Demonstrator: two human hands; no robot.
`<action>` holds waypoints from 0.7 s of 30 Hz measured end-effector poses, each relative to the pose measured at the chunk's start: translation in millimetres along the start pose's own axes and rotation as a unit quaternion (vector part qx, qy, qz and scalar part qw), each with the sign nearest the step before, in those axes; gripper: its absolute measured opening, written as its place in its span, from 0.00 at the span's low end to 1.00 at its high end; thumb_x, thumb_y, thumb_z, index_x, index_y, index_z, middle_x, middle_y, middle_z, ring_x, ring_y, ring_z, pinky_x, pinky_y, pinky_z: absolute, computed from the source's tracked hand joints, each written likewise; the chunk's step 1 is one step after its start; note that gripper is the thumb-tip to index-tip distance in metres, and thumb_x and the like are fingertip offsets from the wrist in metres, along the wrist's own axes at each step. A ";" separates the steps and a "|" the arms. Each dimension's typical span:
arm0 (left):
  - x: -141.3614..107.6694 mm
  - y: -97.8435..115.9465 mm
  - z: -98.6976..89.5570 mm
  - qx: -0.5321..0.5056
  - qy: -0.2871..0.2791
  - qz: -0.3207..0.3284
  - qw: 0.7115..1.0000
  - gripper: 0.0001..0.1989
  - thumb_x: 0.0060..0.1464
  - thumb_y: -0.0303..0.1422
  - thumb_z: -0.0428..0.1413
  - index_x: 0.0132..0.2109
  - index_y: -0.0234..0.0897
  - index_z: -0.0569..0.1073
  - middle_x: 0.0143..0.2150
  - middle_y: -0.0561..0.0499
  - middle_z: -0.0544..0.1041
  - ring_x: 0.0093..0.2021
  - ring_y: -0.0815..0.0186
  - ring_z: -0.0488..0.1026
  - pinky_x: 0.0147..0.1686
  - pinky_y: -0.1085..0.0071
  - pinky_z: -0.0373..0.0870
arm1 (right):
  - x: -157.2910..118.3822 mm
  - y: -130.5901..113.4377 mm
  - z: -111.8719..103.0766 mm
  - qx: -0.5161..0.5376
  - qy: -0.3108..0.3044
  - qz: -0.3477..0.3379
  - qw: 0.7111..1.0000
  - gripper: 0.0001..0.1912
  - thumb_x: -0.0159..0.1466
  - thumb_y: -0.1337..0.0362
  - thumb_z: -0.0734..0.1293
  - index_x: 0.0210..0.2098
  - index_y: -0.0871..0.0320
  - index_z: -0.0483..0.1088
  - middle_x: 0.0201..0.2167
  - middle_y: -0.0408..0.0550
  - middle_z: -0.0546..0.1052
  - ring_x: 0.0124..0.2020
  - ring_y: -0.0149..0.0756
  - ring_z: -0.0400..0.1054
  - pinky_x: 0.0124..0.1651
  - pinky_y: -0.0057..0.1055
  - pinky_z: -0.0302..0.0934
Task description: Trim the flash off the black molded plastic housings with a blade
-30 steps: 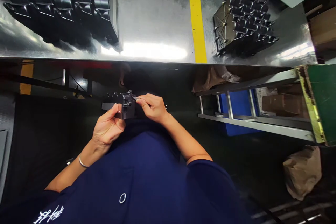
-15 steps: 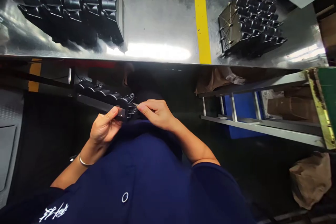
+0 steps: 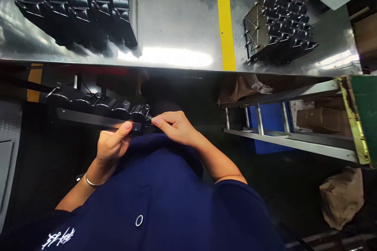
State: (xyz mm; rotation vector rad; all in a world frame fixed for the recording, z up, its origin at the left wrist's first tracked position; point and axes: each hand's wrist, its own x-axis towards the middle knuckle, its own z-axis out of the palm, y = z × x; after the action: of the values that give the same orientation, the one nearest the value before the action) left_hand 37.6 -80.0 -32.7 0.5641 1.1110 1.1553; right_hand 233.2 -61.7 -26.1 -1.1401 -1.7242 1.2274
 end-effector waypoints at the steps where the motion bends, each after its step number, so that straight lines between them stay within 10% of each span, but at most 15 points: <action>1: -0.3 -0.5 -0.3 0.003 0.008 0.003 1.000 0.09 0.39 0.34 0.71 0.26 0.33 0.81 0.27 0.48 0.81 0.36 0.59 0.80 0.43 0.68 0.77 | 0.3 1.6 0.4 -0.004 0.004 0.009 1.000 0.22 0.68 0.53 0.61 0.24 0.60 0.73 0.19 0.41 0.70 0.21 0.25 0.61 0.26 0.24 0.57; 6: 0.9 -0.3 3.9 -0.018 0.030 -0.015 0.999 0.09 0.36 0.31 0.71 0.27 0.34 0.81 0.27 0.49 0.81 0.36 0.58 0.81 0.43 0.67 0.78 | 4.1 17.5 8.3 -0.080 0.078 -0.008 0.994 0.17 0.67 0.54 0.63 0.31 0.58 0.77 0.26 0.45 0.78 0.27 0.30 0.69 0.32 0.27 0.62; 11: 1.6 6.7 12.2 -0.091 0.032 -0.137 0.986 0.13 0.36 0.32 0.72 0.30 0.31 0.80 0.27 0.50 0.81 0.26 0.65 0.78 0.27 0.74 0.78 | 10.8 27.2 8.0 -0.199 0.296 -0.031 0.934 0.14 0.65 0.53 0.65 0.38 0.57 0.74 0.25 0.44 0.74 0.23 0.28 0.63 0.32 0.28 0.60; 17: 1.1 9.2 13.5 -0.076 0.048 -0.117 0.989 0.13 0.38 0.32 0.71 0.32 0.30 0.79 0.28 0.51 0.81 0.27 0.67 0.78 0.23 0.77 0.75 | 8.1 17.4 -3.7 -0.169 0.098 -0.105 0.975 0.11 0.69 0.60 0.62 0.34 0.57 0.72 0.27 0.45 0.75 0.26 0.28 0.66 0.32 0.27 0.60; 21: -0.7 9.6 13.7 -0.056 0.063 -0.091 0.992 0.12 0.39 0.32 0.70 0.31 0.30 0.79 0.31 0.50 0.81 0.28 0.66 0.78 0.23 0.76 0.75 | 4.4 13.4 -2.6 -0.219 0.090 -0.105 0.966 0.16 0.70 0.60 0.59 0.30 0.58 0.72 0.25 0.46 0.76 0.26 0.30 0.68 0.32 0.28 0.59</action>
State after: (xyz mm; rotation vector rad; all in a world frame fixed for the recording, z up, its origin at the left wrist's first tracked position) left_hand 45.9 -75.0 -19.1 0.2999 1.1722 1.0977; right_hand 237.3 -54.7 -37.9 -1.2322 -1.9695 0.6083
